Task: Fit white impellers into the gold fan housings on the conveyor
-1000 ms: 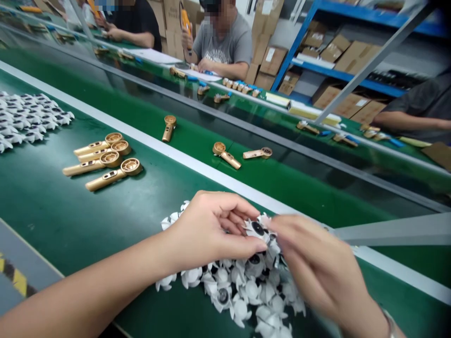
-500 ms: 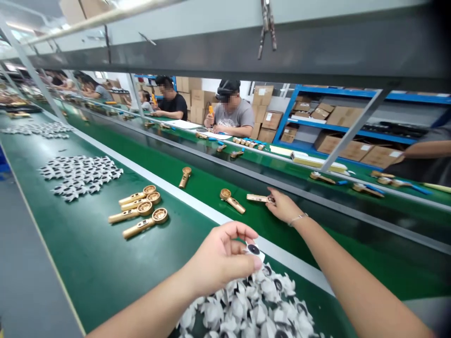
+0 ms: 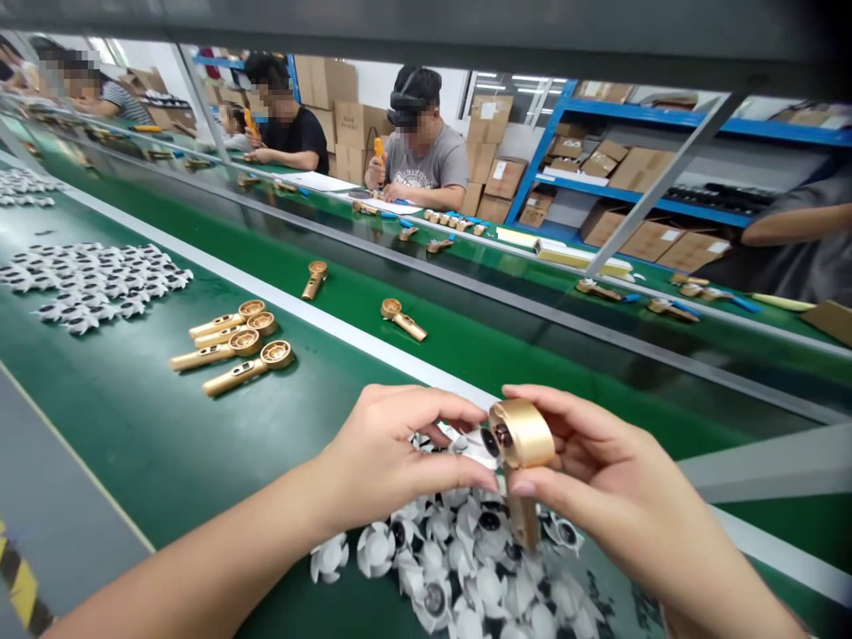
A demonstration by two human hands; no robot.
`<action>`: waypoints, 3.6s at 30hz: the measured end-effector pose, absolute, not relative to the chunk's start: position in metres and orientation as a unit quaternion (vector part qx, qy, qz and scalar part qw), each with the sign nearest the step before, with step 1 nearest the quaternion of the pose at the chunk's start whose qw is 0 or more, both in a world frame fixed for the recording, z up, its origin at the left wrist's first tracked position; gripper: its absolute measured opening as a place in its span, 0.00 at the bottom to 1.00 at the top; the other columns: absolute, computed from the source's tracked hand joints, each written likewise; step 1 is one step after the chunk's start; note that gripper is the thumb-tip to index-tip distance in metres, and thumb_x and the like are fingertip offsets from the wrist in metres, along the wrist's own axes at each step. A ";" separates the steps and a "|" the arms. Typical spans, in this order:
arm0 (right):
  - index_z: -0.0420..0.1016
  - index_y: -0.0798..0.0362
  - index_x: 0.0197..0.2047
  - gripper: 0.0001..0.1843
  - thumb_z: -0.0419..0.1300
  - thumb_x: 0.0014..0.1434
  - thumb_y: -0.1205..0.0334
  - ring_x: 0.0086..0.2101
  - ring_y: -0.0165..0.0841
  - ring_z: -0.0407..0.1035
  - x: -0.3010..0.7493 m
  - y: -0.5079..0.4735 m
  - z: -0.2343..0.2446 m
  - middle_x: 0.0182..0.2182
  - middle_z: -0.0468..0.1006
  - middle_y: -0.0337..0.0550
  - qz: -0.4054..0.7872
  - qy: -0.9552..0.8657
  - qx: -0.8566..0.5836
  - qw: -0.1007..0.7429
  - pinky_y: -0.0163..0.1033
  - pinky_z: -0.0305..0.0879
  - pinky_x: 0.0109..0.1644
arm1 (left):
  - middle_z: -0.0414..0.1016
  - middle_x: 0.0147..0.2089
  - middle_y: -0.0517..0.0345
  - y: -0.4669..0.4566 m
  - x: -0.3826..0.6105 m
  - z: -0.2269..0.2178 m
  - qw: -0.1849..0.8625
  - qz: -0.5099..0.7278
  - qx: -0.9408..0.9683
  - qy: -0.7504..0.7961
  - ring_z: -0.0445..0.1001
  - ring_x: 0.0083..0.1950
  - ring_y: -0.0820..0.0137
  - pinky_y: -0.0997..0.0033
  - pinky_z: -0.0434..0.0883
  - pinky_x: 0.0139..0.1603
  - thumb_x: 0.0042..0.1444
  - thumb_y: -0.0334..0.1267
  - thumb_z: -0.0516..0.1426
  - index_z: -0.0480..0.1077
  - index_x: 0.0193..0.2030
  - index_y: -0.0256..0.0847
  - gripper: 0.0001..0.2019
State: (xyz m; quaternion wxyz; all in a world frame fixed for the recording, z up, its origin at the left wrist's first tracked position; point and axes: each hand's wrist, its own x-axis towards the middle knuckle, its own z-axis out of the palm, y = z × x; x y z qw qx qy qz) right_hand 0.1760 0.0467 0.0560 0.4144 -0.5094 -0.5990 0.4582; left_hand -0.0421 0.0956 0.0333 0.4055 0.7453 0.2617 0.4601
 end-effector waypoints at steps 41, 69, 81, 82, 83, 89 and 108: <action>0.70 0.38 0.61 0.29 0.67 0.57 0.50 0.36 0.39 0.78 0.166 0.048 0.039 0.44 0.82 0.41 0.197 -0.761 -0.554 0.274 0.39 0.78 0.35 | 0.82 0.41 0.56 0.089 -0.030 0.020 0.687 0.409 0.500 0.333 0.83 0.40 0.63 0.67 0.81 0.41 0.49 0.38 0.71 0.71 0.49 0.45 0.22; 0.72 0.56 0.54 0.17 0.53 0.69 0.54 0.47 0.41 0.72 0.285 0.094 -0.008 0.50 0.76 0.54 0.003 -0.669 -0.742 0.050 0.48 0.70 0.51 | 0.68 0.64 0.52 0.186 -0.055 -0.015 0.375 0.019 0.859 0.348 0.69 0.63 0.58 0.65 0.67 0.62 0.64 0.50 0.52 0.75 0.57 0.50 0.20; 0.76 0.57 0.45 0.14 0.49 0.70 0.64 0.42 0.41 0.72 0.286 -0.029 -0.045 0.41 0.78 0.53 -0.025 -0.743 -0.666 0.067 0.48 0.70 0.49 | 0.69 0.63 0.53 0.195 -0.065 -0.009 0.332 -0.051 0.868 0.365 0.74 0.51 0.59 0.73 0.71 0.42 0.60 0.51 0.55 0.74 0.59 0.55 0.21; 0.77 0.56 0.44 0.14 0.49 0.70 0.65 0.42 0.41 0.71 0.284 -0.023 -0.044 0.40 0.78 0.52 -0.031 -0.751 -0.658 0.055 0.46 0.70 0.48 | 0.69 0.63 0.53 0.195 -0.066 -0.009 0.328 -0.059 0.872 0.358 0.74 0.52 0.59 0.73 0.71 0.42 0.60 0.49 0.54 0.74 0.59 0.56 0.21; 0.77 0.56 0.42 0.14 0.50 0.70 0.66 0.41 0.40 0.71 0.282 -0.018 -0.041 0.39 0.78 0.51 -0.037 -0.759 -0.648 0.042 0.45 0.69 0.47 | 0.68 0.62 0.53 0.195 -0.068 -0.010 0.324 -0.064 0.875 0.353 0.73 0.52 0.59 0.73 0.71 0.42 0.60 0.47 0.54 0.74 0.59 0.56 0.21; 0.74 0.56 0.30 0.12 0.55 0.64 0.75 0.34 0.34 0.69 0.266 -0.008 -0.025 0.31 0.76 0.44 -0.060 -0.785 -0.615 -0.040 0.39 0.66 0.38 | 0.74 0.53 0.46 0.199 -0.073 -0.016 0.280 0.037 0.872 0.400 0.74 0.47 0.55 0.65 0.71 0.47 0.54 0.51 0.61 0.79 0.49 0.44 0.20; 0.71 0.47 0.36 0.06 0.57 0.65 0.68 0.28 0.26 0.66 0.117 -0.026 0.052 0.29 0.73 0.33 0.201 -0.712 -0.527 0.419 0.32 0.64 0.30 | 0.80 0.32 0.64 0.013 -0.050 0.013 0.800 0.421 0.369 0.215 0.78 0.33 0.79 0.85 0.75 0.37 0.49 0.26 0.70 0.79 0.41 0.44 0.13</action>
